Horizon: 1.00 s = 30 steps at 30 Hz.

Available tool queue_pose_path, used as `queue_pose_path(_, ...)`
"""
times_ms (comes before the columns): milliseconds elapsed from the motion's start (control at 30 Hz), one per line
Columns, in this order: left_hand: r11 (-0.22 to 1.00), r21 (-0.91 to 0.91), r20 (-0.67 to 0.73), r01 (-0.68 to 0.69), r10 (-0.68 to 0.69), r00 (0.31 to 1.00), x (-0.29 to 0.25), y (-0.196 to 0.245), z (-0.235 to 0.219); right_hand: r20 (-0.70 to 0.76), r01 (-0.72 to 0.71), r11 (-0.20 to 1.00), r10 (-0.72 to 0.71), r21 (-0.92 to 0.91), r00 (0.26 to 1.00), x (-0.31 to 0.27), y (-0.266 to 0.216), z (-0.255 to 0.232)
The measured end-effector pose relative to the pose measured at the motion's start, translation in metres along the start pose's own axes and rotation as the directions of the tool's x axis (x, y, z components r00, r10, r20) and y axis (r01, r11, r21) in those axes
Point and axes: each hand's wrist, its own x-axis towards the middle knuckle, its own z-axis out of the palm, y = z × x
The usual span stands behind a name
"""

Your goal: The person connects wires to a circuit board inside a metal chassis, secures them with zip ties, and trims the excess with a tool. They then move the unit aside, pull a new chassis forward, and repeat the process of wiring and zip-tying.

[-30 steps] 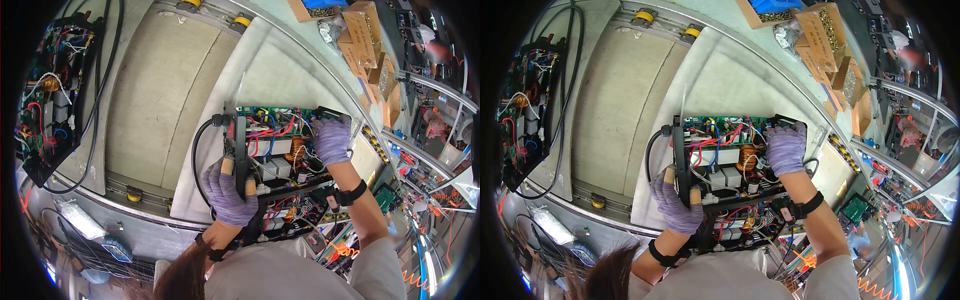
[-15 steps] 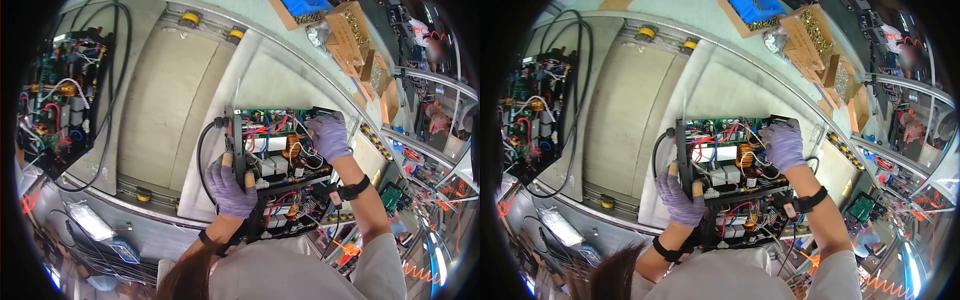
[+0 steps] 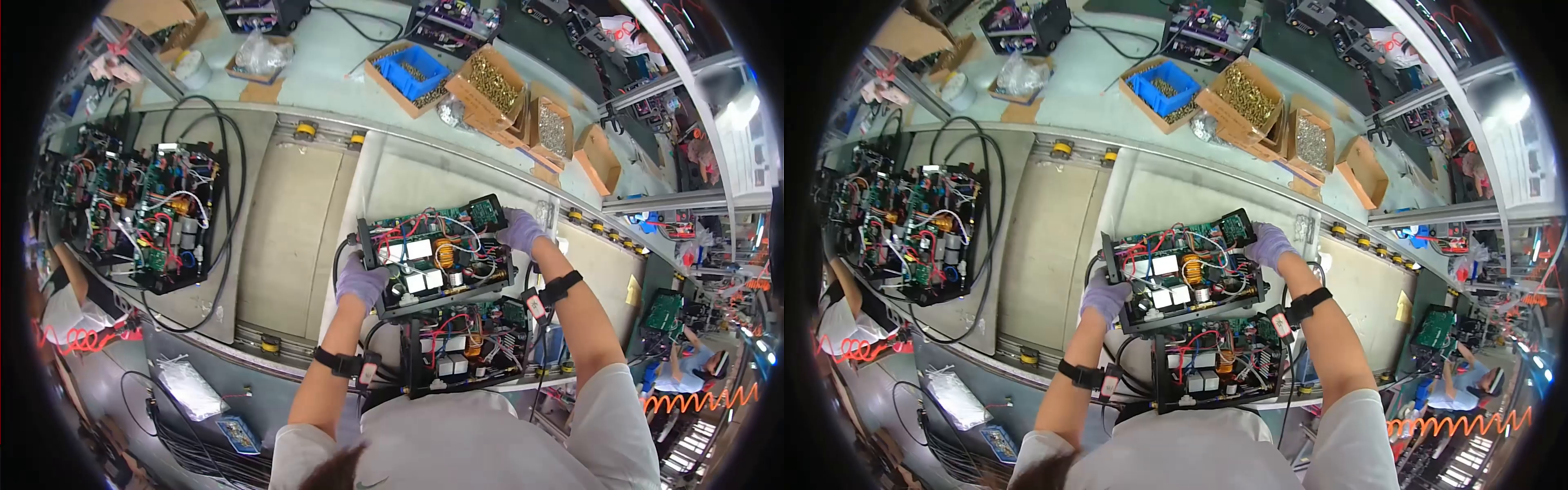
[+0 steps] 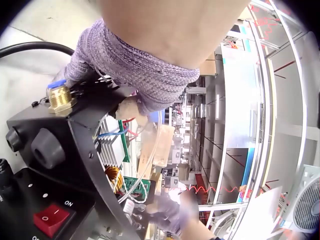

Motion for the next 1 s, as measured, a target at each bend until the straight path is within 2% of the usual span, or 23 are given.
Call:
queue_pose_path(33, 0.995, -0.098, -0.014, -0.008, 0.007, 1.000, 0.021, -0.021, 0.013, -0.029, -0.013, 0.996, 0.010, -0.085, 1.000, 0.000, -0.006, 0.003)
queue_pose_path(67, 0.993, -0.119, -0.017, -0.022, 0.020, 1.000, 0.022, -0.023, 0.014, -0.062, -0.028, 0.985, 0.017, -0.168, 0.998, 0.003, -0.011, 0.005)
queue_pose_path(133, 0.986, -0.161, -0.021, -0.044, 0.042, 0.999, 0.021, -0.022, 0.016, -0.133, -0.034, 0.994, 0.021, -0.099, 0.991, -0.001, -0.013, 0.009)
queue_pose_path(200, 0.968, -0.206, -0.118, -0.142, 0.119, 0.986, 0.016, -0.028, 0.016, -0.203, -0.004, 0.995, -0.016, -0.100, 0.979, -0.019, -0.024, 0.001)
queue_pose_path(267, 0.950, -0.213, -0.193, -0.229, 0.188, 0.963, 0.002, -0.029, 0.011, -0.374, 0.049, 0.992, -0.090, -0.117, 0.923, -0.028, -0.030, 0.000)
queue_pose_path(300, 0.930, -0.288, -0.195, -0.229, 0.177, 0.965, -0.015, -0.019, 0.008, -0.460, 0.092, 0.991, -0.126, -0.094, 0.879, -0.032, -0.029, 0.000)
queue_pose_path(333, 0.885, -0.329, -0.288, -0.328, 0.237, 0.928, -0.026, -0.016, 0.013, -0.543, 0.133, 0.988, -0.152, -0.075, 0.826, -0.037, -0.027, 0.001)
queue_pose_path(400, 0.762, -0.380, -0.472, -0.525, 0.328, 0.818, -0.045, -0.018, 0.026, -0.642, 0.307, 0.947, -0.178, 0.094, 0.746, -0.041, -0.024, 0.007)
queue_pose_path(433, 0.773, -0.346, -0.476, -0.532, 0.344, 0.810, -0.045, -0.029, 0.035, -0.698, 0.402, 0.899, -0.176, 0.173, 0.694, -0.043, -0.023, 0.012)
queue_pose_path(467, 0.734, -0.303, -0.541, -0.608, 0.393, 0.744, -0.046, -0.037, 0.048, -0.750, 0.497, 0.835, -0.166, 0.238, 0.640, -0.045, -0.021, 0.018)
queue_pose_path(500, 0.754, -0.217, -0.536, -0.620, 0.439, 0.721, -0.042, -0.046, 0.059, -0.750, 0.489, 0.846, -0.179, 0.213, 0.637, -0.043, -0.013, 0.028)
queue_pose_path(533, 0.766, -0.129, -0.526, -0.630, 0.485, 0.699, -0.042, -0.049, 0.066, -0.740, 0.421, 0.883, -0.140, 0.207, 0.658, -0.039, -0.004, 0.035)
queue_pose_path(567, 0.837, -0.186, -0.450, -0.515, 0.393, 0.802, -0.048, -0.055, 0.076, -0.730, 0.351, 0.914, -0.100, 0.201, 0.676, -0.036, 0.006, 0.041)
queue_pose_path(600, 0.944, -0.193, -0.336, -0.269, 0.194, 0.922, -0.080, -0.019, 0.063, -0.720, 0.278, 0.940, -0.054, 0.196, 0.691, -0.032, 0.017, 0.050)
queue_pose_path(633, 0.907, -0.261, -0.356, -0.331, 0.229, 0.906, -0.062, -0.044, 0.080, -0.705, 0.336, 0.903, -0.055, 0.266, 0.707, -0.032, 0.025, 0.057)
queue_pose_path(667, 0.859, -0.325, -0.377, -0.396, 0.266, 0.887, -0.043, -0.067, 0.095, -0.649, 0.313, 0.892, -0.028, 0.327, 0.760, -0.032, 0.034, 0.064)
queue_pose_path(733, 0.927, -0.195, -0.316, -0.319, 0.248, 0.916, -0.071, -0.054, 0.082, -0.530, 0.246, 0.862, 0.032, 0.444, 0.847, -0.051, 0.039, 0.061)
queue_pose_path(767, 0.951, -0.123, -0.281, -0.283, 0.240, 0.929, -0.082, -0.049, 0.077, -0.436, 0.155, 0.894, 0.048, 0.420, 0.899, -0.067, 0.042, 0.053)
queue_pose_path(800, 0.907, -0.199, -0.272, -0.372, 0.314, 0.910, -0.085, -0.052, 0.079, -0.341, 0.085, 0.952, 0.022, 0.293, 0.940, -0.093, 0.035, 0.037)
queue_pose_path(867, 0.927, 0.040, -0.236, -0.373, 0.372, 0.898, -0.073, -0.079, 0.082, -0.362, 0.096, 0.990, -0.054, 0.099, 0.931, -0.116, 0.051, 0.038)
queue_pose_path(900, 0.959, 0.089, -0.129, -0.268, 0.278, 0.952, -0.101, -0.069, 0.066, -0.373, 0.107, 0.993, -0.080, 0.053, 0.924, -0.127, 0.062, 0.042)
queue_pose_path(933, 0.929, 0.072, -0.166, -0.363, 0.370, 0.914, -0.094, -0.087, 0.070, -0.387, 0.079, 0.992, -0.035, 0.098, 0.921, -0.139, 0.072, 0.047)
queue_pose_path(1000, 0.934, 0.173, -0.156, -0.312, 0.338, 0.928, -0.099, -0.109, 0.076, -0.410, 0.036, 0.981, 0.045, 0.188, 0.911, -0.161, 0.094, 0.060)
